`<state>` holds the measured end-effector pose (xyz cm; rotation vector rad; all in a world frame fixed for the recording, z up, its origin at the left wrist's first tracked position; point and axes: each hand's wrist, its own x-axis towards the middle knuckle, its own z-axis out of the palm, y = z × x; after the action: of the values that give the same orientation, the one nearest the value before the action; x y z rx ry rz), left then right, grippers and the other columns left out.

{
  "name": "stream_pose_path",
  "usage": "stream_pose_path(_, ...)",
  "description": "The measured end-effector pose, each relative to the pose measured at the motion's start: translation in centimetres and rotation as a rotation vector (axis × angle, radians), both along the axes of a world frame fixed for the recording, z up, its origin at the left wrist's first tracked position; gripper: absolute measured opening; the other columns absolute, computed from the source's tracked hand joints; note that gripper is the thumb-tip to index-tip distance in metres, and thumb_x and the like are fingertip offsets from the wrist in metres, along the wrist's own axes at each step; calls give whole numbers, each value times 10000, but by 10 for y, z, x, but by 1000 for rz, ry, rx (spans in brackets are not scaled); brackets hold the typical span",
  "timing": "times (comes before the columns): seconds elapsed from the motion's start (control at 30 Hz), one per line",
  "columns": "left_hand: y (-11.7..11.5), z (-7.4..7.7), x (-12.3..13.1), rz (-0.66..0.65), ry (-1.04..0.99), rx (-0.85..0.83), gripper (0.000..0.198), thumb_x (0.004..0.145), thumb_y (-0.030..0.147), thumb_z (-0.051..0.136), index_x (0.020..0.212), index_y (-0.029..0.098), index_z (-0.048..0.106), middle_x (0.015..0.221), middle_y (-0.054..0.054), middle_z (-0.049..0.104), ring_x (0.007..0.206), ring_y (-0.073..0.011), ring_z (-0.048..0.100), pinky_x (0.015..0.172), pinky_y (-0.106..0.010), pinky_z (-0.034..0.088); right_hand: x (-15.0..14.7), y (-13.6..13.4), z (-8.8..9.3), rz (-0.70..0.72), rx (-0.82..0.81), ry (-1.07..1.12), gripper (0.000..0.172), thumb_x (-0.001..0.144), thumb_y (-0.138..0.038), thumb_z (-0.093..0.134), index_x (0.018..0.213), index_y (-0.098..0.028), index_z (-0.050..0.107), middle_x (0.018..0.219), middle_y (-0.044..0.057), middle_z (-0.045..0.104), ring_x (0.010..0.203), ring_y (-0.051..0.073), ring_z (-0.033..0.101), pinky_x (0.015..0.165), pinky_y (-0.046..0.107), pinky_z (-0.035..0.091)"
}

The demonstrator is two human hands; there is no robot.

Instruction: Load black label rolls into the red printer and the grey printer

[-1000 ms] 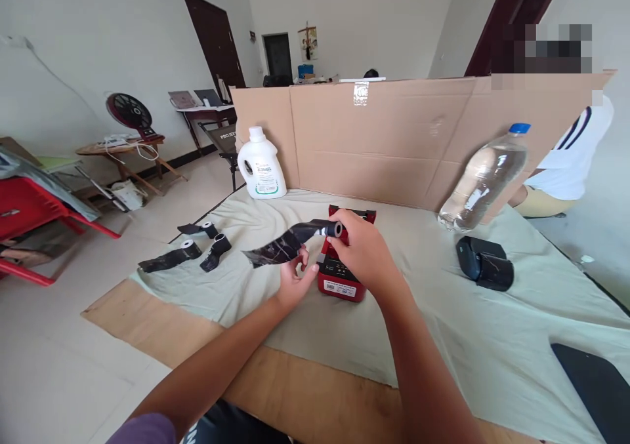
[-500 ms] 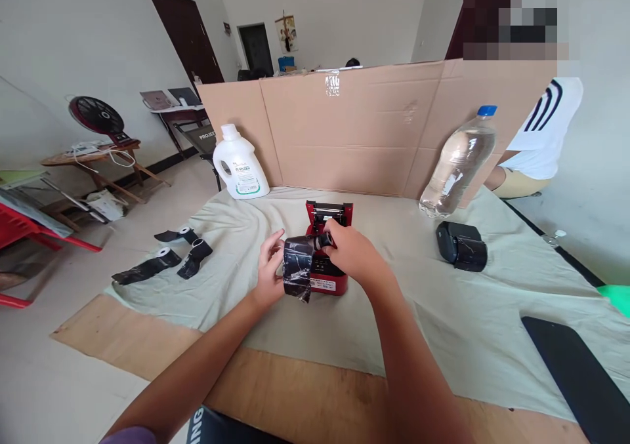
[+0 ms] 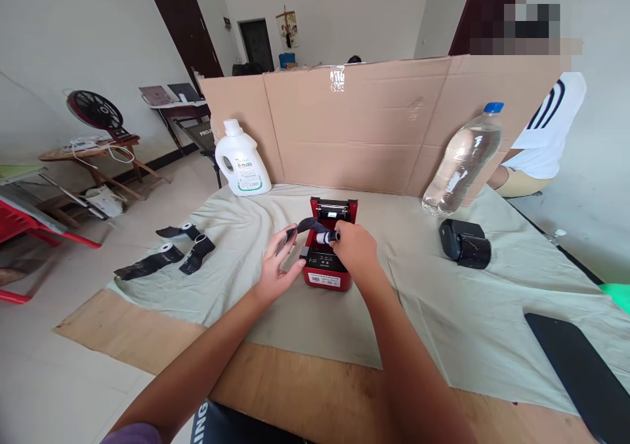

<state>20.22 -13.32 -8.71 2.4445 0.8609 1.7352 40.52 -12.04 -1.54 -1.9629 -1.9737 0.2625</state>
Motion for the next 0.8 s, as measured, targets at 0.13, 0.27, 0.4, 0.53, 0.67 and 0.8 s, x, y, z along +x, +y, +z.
stream_pose_path(0.13,-2,0,1,12,14,-53,551,943,328,593,1474,220,492,1428,-160,537,1289,-281,548,1048,-425,511,6,8,-9,-39,2,7,238,820,-296,682,1053,-260,713,992,84,734,924,262,672,670,310,453)
stream_pose_path(0.27,-5,1,3,-15,56,-58,553,951,316,578,1486,225,474,1412,-160,549,1235,-266,580,1021,-402,518,5,10,-7,-25,-37,-5,246,817,-310,680,1051,-251,729,1017,105,732,935,278,680,713,338,483)
stream_pose_path(0.4,-6,2,3,19,99,8,558,955,301,568,1497,233,451,1379,-157,569,1202,-259,588,1007,-401,510,2,11,-6,-14,-92,-5,328,794,-222,650,1108,-256,738,1075,127,728,983,301,679,773,375,500)
stream_pose_path(0.53,-5,5,0,14,183,126,561,931,294,603,1473,224,475,1345,-157,604,1071,-234,633,921,-378,538,13,15,-2,109,-141,189,365,750,-162,603,1078,-224,754,1067,86,741,965,245,679,817,322,493)
stream_pose_path(0.67,-7,10,0,-17,210,215,412,922,267,611,1329,212,590,1253,-148,680,929,-207,680,800,-349,553,40,17,8,51,-87,437,199,761,-250,548,773,-184,736,846,46,730,832,209,653,752,300,473)
stream_pose_path(0.8,-13,17,2,-70,190,299,128,898,146,614,993,224,652,1109,-85,758,722,-151,670,642,-291,508,61,17,10,-95,93,592,228,739,-345,563,830,-175,684,913,62,719,799,198,612,726,323,460)
